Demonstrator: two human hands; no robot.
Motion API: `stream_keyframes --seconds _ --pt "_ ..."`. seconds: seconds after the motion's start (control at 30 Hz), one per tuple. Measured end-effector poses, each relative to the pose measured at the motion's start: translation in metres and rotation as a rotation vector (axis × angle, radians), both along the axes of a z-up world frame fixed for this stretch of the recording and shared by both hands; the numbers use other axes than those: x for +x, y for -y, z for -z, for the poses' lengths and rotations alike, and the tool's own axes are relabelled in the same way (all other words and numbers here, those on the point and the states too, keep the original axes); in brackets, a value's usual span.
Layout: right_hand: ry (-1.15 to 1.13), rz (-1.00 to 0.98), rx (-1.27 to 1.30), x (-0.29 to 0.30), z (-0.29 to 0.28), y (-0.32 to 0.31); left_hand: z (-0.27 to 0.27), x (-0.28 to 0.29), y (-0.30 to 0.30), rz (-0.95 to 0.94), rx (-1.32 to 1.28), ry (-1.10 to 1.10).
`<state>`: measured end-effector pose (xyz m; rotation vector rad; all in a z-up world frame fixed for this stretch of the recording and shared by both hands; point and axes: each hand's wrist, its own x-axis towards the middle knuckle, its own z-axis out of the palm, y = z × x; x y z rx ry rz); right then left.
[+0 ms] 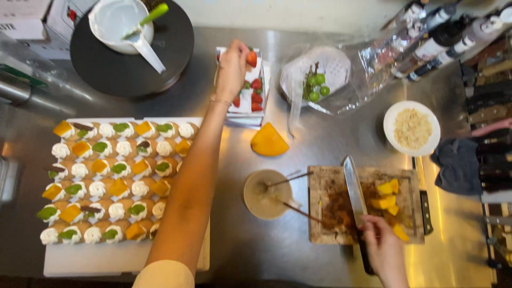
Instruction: Decorating small pastries with mango and strawberry pieces and applying glaze using a brush.
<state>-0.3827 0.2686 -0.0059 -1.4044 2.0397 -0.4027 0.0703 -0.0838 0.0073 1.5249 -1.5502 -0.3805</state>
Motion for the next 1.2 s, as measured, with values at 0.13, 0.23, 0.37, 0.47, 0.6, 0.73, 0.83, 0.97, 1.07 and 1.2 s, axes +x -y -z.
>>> stream_keyframes --seconds 0.13,0.23,0.37,0.47,0.6,0.73,0.83,0.97,1.07,1.2 --pt "0.652 -0.026 0.095 0.053 0.047 -0.053 -0.062 -0.012 -0.086 0.047 -0.055 -0.548" --pt "0.896 0.04 -0.048 0.127 0.028 -0.027 -0.072 -0.007 -0.161 0.248 -0.109 -1.077" --pt "0.668 0.076 -0.371 0.172 0.002 -0.008 -0.092 0.004 -0.279 0.157 0.113 -1.269" --pt "0.301 -0.026 -0.531 0.192 -0.034 -0.005 -0.088 0.023 -0.343 0.068 0.171 -1.302" --pt "0.232 -0.106 -0.586 0.195 -0.021 0.0 -0.076 0.043 -0.407 -0.088 0.127 -1.316" --pt "0.339 -0.153 -0.598 0.192 -0.003 0.01 -0.067 0.046 -0.438 -0.204 0.108 -1.315" --pt "0.172 -0.27 -0.629 0.193 -0.01 0.009 -0.072 0.041 -0.447 -0.255 0.171 -1.303" --pt "0.186 -0.254 -0.66 0.19 -0.012 0.01 -0.07 0.028 -0.45 -0.349 0.193 -1.113" --pt "0.14 -0.257 -0.666 0.187 -0.022 0.007 -0.066 0.024 -0.452 -0.324 0.153 -1.053" --pt "0.36 0.028 -0.723 0.187 -0.068 -0.02 -0.072 0.028 -0.458 -0.266 0.13 -1.06"
